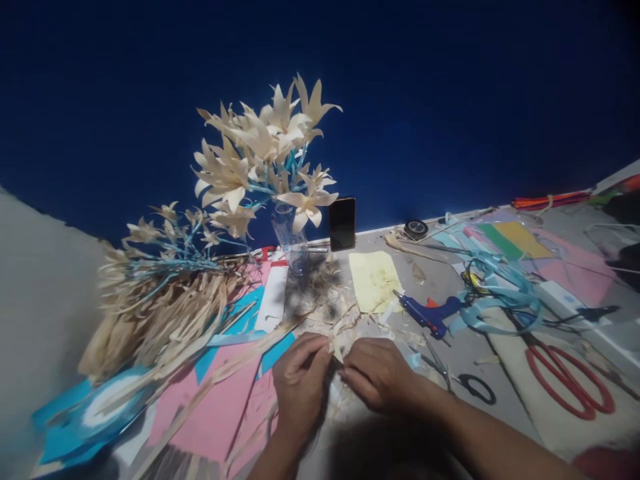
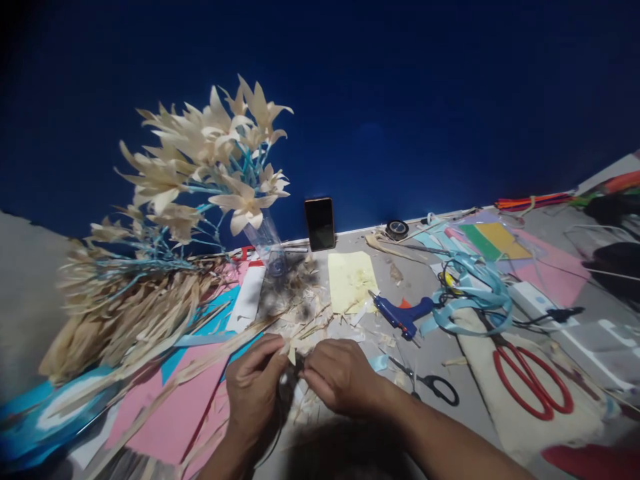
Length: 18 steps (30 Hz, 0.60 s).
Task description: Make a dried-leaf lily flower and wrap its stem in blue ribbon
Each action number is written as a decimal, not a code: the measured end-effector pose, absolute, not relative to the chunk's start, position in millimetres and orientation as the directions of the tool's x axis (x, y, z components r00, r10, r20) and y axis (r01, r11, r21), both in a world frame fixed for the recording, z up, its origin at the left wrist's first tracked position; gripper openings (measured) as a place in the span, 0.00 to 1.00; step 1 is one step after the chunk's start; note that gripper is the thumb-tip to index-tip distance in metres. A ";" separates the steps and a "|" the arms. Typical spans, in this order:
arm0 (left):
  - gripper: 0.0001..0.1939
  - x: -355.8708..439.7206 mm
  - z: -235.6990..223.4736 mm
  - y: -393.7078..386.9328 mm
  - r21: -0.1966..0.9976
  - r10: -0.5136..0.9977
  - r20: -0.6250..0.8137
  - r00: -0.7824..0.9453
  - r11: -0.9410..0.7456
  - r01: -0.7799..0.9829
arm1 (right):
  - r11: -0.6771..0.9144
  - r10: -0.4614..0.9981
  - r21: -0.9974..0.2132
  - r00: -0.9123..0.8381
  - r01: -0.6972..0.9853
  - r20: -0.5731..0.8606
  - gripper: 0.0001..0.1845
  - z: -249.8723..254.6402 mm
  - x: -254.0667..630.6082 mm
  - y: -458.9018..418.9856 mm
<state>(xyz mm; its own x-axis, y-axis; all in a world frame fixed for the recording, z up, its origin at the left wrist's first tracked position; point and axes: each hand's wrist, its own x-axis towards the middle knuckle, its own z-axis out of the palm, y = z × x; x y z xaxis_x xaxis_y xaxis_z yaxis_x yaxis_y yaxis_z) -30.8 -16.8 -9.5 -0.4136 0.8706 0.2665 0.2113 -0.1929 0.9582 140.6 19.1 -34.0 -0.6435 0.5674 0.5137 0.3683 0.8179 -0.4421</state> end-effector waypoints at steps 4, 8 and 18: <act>0.06 -31.5 -13.3 -13.8 0.957 0.868 0.263 -0.420 -0.182 0.224 | 0.834 0.540 -0.452 -0.644 0.318 0.542 0.13 -39.9 144.9 20.8; 0.07 -32.3 -17.3 -13.5 0.943 0.866 0.300 -0.401 -0.205 0.262 | 0.794 0.581 -0.527 -0.633 0.303 0.512 0.15 -41.1 149.0 22.1; 0.09 -35.7 -18.8 -18.4 0.806 0.814 0.517 -0.266 -0.358 0.472 | 0.831 0.550 -0.411 -0.657 0.374 0.515 0.15 -41.8 146.5 19.0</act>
